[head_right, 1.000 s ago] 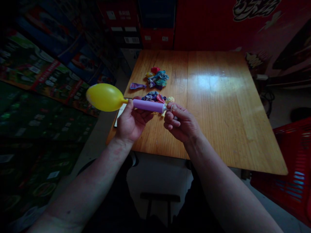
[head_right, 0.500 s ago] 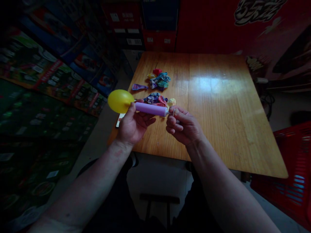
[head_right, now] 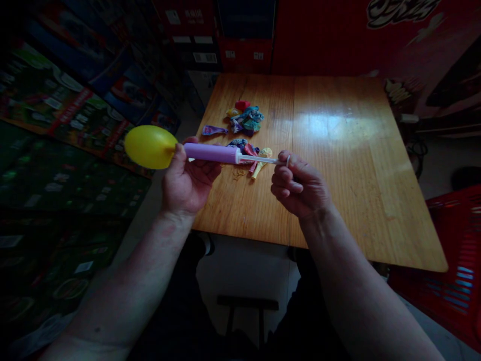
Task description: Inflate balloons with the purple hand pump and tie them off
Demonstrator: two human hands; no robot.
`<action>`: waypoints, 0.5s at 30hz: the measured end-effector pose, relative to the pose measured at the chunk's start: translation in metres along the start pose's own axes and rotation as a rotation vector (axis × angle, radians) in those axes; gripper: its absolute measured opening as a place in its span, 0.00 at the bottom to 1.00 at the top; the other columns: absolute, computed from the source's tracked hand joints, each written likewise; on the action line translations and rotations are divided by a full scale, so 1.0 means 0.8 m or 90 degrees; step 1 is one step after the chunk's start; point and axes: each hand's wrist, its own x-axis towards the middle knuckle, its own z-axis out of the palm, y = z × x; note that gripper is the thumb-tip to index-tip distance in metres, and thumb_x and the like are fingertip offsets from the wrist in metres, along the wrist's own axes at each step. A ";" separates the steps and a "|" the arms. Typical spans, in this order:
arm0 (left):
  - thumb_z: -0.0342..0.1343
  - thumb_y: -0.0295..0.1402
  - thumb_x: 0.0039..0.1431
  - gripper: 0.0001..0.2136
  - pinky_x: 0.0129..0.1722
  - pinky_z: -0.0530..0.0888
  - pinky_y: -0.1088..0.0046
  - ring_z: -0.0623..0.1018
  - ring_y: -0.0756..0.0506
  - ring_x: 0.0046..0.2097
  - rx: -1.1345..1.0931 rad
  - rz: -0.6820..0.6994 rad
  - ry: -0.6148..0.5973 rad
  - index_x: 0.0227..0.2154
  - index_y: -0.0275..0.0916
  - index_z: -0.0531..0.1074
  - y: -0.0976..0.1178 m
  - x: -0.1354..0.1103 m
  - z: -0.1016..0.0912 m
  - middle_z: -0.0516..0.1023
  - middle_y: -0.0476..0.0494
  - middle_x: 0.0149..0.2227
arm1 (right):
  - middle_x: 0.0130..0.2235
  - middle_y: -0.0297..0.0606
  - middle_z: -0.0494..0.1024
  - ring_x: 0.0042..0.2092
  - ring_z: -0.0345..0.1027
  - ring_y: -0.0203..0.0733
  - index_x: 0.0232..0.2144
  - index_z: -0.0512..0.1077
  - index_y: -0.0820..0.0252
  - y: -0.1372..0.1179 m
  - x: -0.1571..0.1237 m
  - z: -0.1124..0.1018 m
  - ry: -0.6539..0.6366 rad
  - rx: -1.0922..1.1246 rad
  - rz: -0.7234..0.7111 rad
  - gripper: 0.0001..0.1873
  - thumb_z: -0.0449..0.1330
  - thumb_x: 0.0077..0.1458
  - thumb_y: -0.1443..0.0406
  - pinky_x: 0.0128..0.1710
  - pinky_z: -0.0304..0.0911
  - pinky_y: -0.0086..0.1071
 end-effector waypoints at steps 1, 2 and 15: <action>0.56 0.50 0.72 0.19 0.44 0.84 0.66 0.87 0.40 0.47 0.002 -0.010 -0.019 0.56 0.44 0.76 -0.004 -0.003 0.002 0.87 0.41 0.44 | 0.23 0.21 0.60 0.20 0.31 0.24 0.34 0.70 0.55 0.006 0.002 0.000 -0.009 0.017 0.013 0.09 0.63 0.66 0.59 0.19 0.48 0.22; 0.57 0.50 0.72 0.19 0.43 0.84 0.65 0.87 0.40 0.46 0.003 -0.026 -0.040 0.56 0.44 0.76 -0.009 -0.007 0.004 0.87 0.41 0.45 | 0.23 0.21 0.61 0.20 0.31 0.24 0.34 0.70 0.56 0.013 0.005 0.000 -0.025 0.039 0.028 0.08 0.64 0.65 0.60 0.19 0.50 0.22; 0.56 0.50 0.72 0.20 0.41 0.84 0.69 0.87 0.41 0.44 -0.006 -0.004 -0.008 0.56 0.41 0.76 -0.001 0.007 -0.009 0.87 0.40 0.42 | 0.24 0.24 0.66 0.19 0.37 0.25 0.36 0.74 0.56 0.004 0.005 -0.009 -0.051 0.104 0.039 0.02 0.62 0.64 0.66 0.20 0.52 0.23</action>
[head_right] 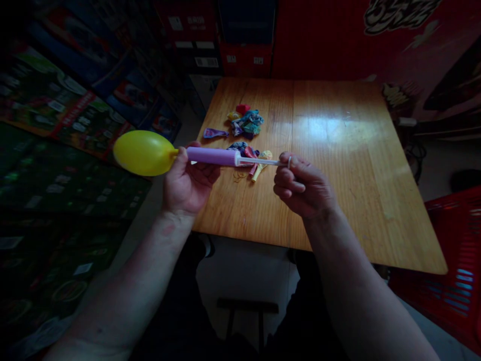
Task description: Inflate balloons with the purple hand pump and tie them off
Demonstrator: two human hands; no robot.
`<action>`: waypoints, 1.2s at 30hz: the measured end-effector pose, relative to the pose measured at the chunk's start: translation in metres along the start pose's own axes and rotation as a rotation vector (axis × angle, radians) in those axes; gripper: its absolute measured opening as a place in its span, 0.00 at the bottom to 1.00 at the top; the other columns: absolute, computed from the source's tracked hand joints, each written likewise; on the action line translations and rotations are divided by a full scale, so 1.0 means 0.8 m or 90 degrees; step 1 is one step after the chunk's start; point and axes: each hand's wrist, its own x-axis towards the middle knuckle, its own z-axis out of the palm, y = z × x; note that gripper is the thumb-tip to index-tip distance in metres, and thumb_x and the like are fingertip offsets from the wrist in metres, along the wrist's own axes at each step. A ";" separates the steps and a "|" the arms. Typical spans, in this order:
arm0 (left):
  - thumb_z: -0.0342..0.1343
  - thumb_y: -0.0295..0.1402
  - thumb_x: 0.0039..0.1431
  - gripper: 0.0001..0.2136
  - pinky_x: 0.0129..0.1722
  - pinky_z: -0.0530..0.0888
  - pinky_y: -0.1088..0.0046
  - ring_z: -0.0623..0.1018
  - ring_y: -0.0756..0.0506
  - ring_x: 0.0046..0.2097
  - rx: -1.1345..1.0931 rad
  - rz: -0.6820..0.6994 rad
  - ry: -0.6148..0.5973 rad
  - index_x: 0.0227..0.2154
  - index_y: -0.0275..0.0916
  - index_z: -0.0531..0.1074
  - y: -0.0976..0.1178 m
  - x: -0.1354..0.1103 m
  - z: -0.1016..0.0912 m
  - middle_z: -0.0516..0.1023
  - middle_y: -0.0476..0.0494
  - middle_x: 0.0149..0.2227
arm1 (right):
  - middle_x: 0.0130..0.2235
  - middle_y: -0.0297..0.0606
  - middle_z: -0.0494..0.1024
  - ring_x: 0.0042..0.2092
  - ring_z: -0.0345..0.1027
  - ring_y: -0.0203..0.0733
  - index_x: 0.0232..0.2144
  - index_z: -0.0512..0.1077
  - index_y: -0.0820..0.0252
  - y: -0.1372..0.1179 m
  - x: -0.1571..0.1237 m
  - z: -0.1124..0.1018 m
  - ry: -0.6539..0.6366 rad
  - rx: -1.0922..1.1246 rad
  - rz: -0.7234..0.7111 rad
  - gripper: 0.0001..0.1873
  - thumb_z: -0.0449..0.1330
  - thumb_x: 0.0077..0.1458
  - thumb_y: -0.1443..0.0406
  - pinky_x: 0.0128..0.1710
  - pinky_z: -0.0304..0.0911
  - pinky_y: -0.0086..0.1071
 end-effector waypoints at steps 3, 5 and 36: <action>0.55 0.50 0.72 0.20 0.42 0.84 0.68 0.87 0.40 0.47 0.015 -0.005 -0.022 0.57 0.42 0.76 -0.007 -0.008 0.005 0.87 0.39 0.45 | 0.24 0.23 0.66 0.19 0.36 0.25 0.35 0.73 0.56 0.008 0.002 -0.002 -0.006 0.009 0.008 0.02 0.63 0.63 0.65 0.21 0.53 0.23; 0.57 0.50 0.71 0.19 0.42 0.84 0.66 0.87 0.39 0.47 0.016 -0.046 -0.042 0.55 0.43 0.76 -0.020 -0.015 0.009 0.87 0.39 0.47 | 0.24 0.23 0.67 0.19 0.36 0.23 0.36 0.73 0.57 0.021 0.007 -0.004 -0.035 0.019 0.021 0.05 0.67 0.60 0.65 0.21 0.55 0.22; 0.55 0.50 0.72 0.19 0.41 0.83 0.70 0.87 0.42 0.43 0.014 0.019 -0.001 0.53 0.43 0.77 0.004 -0.005 0.003 0.87 0.42 0.42 | 0.24 0.22 0.62 0.19 0.34 0.25 0.37 0.70 0.55 -0.004 -0.004 -0.003 -0.006 -0.020 -0.020 0.04 0.63 0.64 0.64 0.20 0.51 0.21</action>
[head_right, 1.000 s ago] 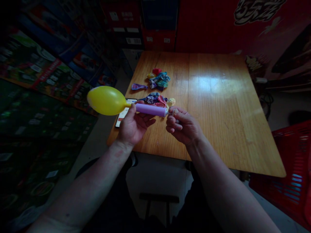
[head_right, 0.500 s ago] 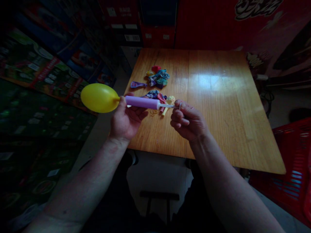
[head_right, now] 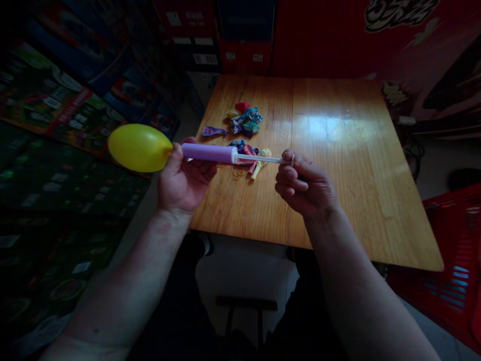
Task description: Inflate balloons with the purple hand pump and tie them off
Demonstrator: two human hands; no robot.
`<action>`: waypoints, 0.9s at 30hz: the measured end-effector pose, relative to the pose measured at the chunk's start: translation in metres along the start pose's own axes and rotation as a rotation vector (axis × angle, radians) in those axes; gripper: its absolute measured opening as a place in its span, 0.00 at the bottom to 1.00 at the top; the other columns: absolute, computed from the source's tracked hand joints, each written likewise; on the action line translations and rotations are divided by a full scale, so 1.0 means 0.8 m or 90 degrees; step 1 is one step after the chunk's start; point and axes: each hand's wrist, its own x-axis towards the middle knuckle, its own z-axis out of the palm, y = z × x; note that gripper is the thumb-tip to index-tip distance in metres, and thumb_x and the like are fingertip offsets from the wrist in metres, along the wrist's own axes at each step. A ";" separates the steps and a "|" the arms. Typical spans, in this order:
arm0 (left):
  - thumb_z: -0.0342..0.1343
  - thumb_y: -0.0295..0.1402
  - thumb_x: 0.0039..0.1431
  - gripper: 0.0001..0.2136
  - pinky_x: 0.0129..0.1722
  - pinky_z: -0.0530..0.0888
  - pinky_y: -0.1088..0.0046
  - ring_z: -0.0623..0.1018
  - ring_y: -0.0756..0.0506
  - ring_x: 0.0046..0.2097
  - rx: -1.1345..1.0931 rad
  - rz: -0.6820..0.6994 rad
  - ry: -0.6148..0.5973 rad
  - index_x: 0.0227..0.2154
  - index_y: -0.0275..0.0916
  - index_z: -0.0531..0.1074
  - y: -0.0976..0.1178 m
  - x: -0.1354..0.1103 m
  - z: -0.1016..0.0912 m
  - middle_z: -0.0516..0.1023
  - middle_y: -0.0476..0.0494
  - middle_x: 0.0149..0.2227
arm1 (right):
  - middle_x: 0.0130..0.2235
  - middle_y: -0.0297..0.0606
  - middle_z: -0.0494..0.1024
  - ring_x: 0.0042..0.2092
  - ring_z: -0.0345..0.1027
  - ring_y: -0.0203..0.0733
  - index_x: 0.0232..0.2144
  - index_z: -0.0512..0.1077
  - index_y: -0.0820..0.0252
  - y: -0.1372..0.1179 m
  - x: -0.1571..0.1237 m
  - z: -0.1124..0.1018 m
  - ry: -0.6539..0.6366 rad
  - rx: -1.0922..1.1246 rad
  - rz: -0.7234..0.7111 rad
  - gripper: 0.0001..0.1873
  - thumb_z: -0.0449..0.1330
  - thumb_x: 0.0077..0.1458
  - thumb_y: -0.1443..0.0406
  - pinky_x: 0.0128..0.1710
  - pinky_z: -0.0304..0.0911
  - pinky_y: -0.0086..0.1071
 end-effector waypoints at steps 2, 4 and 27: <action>0.56 0.50 0.72 0.18 0.42 0.84 0.68 0.87 0.41 0.45 0.002 -0.011 -0.009 0.54 0.44 0.76 -0.004 -0.005 0.003 0.87 0.41 0.44 | 0.24 0.21 0.61 0.19 0.33 0.25 0.36 0.70 0.55 0.007 0.002 0.001 -0.002 0.010 0.005 0.05 0.63 0.64 0.63 0.20 0.51 0.21; 0.58 0.50 0.71 0.18 0.43 0.84 0.66 0.87 0.40 0.46 0.002 -0.062 -0.031 0.53 0.44 0.76 -0.014 -0.011 0.006 0.87 0.40 0.46 | 0.23 0.21 0.62 0.19 0.34 0.25 0.36 0.70 0.55 0.020 0.007 0.003 -0.013 0.012 0.028 0.06 0.65 0.63 0.63 0.20 0.53 0.22; 0.60 0.41 0.70 0.12 0.41 0.82 0.71 0.86 0.45 0.41 -0.050 -0.135 -0.027 0.46 0.39 0.79 -0.033 0.000 -0.005 0.86 0.41 0.41 | 0.24 0.23 0.66 0.19 0.41 0.24 0.37 0.71 0.58 0.032 0.010 0.009 -0.011 0.046 0.065 0.06 0.66 0.62 0.65 0.22 0.58 0.21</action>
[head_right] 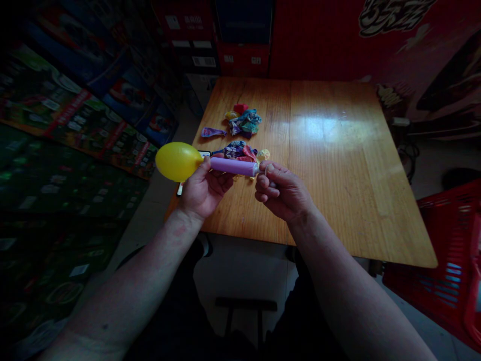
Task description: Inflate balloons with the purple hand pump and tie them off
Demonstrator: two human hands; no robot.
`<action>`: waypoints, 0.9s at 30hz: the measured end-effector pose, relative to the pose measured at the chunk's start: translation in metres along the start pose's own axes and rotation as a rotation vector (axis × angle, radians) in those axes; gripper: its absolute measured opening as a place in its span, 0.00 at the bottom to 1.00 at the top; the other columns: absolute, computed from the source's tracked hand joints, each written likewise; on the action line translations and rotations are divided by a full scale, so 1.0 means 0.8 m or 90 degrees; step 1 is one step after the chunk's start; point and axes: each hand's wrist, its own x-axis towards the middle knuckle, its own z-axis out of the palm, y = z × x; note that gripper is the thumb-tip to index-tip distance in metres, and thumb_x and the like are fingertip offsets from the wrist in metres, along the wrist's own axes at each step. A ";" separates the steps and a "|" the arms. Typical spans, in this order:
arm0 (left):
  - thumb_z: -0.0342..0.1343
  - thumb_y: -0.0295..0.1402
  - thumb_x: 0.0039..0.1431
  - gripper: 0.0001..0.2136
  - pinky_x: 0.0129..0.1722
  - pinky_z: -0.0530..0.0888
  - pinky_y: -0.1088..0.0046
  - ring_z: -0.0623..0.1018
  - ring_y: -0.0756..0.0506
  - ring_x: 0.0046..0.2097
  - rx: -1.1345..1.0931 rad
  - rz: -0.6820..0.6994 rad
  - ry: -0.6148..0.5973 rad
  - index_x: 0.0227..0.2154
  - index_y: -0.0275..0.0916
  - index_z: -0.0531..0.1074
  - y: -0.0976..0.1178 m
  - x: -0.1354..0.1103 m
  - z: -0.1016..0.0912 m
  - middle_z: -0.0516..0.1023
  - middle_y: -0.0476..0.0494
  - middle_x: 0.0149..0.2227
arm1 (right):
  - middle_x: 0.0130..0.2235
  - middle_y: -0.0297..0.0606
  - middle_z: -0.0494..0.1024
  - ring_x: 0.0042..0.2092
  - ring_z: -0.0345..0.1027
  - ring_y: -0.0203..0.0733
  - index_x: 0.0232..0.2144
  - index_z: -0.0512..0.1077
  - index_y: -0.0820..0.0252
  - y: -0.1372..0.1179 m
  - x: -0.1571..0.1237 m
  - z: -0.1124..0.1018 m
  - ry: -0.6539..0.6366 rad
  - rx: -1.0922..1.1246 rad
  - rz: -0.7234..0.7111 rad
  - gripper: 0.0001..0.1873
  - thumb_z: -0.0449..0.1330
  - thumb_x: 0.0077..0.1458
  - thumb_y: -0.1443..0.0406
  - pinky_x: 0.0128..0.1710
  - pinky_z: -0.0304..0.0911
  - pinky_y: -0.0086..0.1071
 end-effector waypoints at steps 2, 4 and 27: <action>0.60 0.41 0.70 0.12 0.40 0.82 0.71 0.86 0.45 0.40 -0.009 -0.006 0.001 0.46 0.39 0.79 -0.001 0.001 0.000 0.86 0.42 0.40 | 0.24 0.23 0.67 0.19 0.41 0.23 0.36 0.72 0.58 -0.001 0.000 0.002 0.007 0.008 0.002 0.05 0.66 0.62 0.65 0.23 0.58 0.20; 0.60 0.42 0.70 0.12 0.40 0.82 0.71 0.86 0.45 0.40 -0.009 -0.011 0.009 0.46 0.39 0.79 -0.002 0.001 0.000 0.86 0.42 0.39 | 0.24 0.23 0.67 0.19 0.41 0.23 0.36 0.72 0.58 -0.001 -0.001 0.003 0.013 0.008 0.002 0.05 0.65 0.62 0.66 0.23 0.58 0.21; 0.58 0.42 0.71 0.12 0.40 0.80 0.71 0.86 0.44 0.40 -0.006 -0.016 0.015 0.45 0.39 0.79 0.003 -0.002 -0.006 0.86 0.41 0.42 | 0.26 0.24 0.71 0.20 0.50 0.25 0.38 0.70 0.58 0.007 -0.003 0.005 0.040 -0.001 0.017 0.10 0.68 0.60 0.64 0.25 0.63 0.22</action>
